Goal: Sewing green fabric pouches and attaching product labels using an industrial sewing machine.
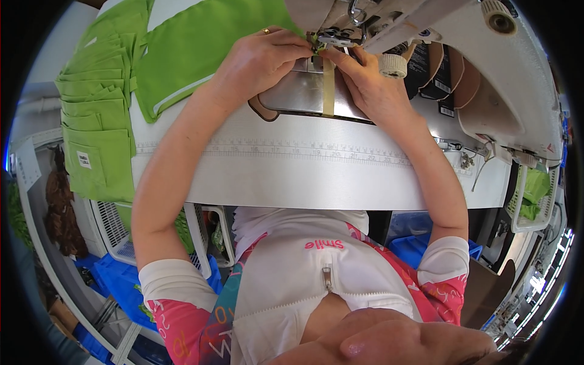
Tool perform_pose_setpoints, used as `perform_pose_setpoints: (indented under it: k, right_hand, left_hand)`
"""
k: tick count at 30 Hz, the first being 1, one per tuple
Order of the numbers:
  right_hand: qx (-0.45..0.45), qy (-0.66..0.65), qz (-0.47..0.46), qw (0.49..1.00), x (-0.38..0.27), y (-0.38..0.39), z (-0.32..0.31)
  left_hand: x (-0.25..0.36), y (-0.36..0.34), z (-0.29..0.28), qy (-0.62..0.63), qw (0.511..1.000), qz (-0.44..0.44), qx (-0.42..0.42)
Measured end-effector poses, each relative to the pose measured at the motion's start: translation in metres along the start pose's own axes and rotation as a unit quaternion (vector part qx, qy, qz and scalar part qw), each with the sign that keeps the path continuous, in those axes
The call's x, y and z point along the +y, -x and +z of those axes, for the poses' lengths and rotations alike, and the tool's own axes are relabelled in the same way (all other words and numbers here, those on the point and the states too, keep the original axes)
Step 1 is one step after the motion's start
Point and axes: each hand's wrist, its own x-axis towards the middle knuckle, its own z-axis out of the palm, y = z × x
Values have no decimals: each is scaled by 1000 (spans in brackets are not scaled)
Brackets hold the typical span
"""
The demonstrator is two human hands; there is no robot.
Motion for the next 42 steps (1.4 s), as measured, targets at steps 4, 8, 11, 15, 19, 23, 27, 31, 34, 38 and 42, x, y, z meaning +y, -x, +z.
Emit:
perform_pose_setpoints:
  k: [4,8,11,15,19,23,27,31,34,38,42]
  right_hand:
    - [19,-2,-14,1000,0,1,-1]
    - [-28,24,18,999,0,3,-1]
    - [19,36,-16,999,-2,-1,-1]
    - [-3,20,-1,1000,1,-3,2]
    - [-8,43,-8,999,2,-9,-10]
    - [7,41,-46,998,15,-1,7]
    - [-10,0,-29,1000,3,-1,0]
    - [-5,22,-19,1000,-1,5,-4]
    - [27,1,-20,999,0,10,-6]
    - [69,-22,-36,997,4,11,-8]
    - [71,-36,-62,995,-2,7,-7]
  left_hand:
    - [2,0,0,-1,1000,-3,-4]
    - [1,-1,1,-7,1000,-17,-12]
    - [-2,2,1,5,1000,-16,0]
    - [-4,-3,0,-2,1000,-19,-5]
    - [-1,-11,-4,10,999,-33,-21]
    - [2,-10,-6,4,996,-67,-53]
    - [0,0,-3,7,998,-49,-34]
    - [13,-7,-7,31,998,-44,-28]
    - [-19,13,-8,157,954,-247,-66]
    - [-39,0,-17,173,945,-277,-3]
    - [-78,19,-43,-192,919,-324,-114]
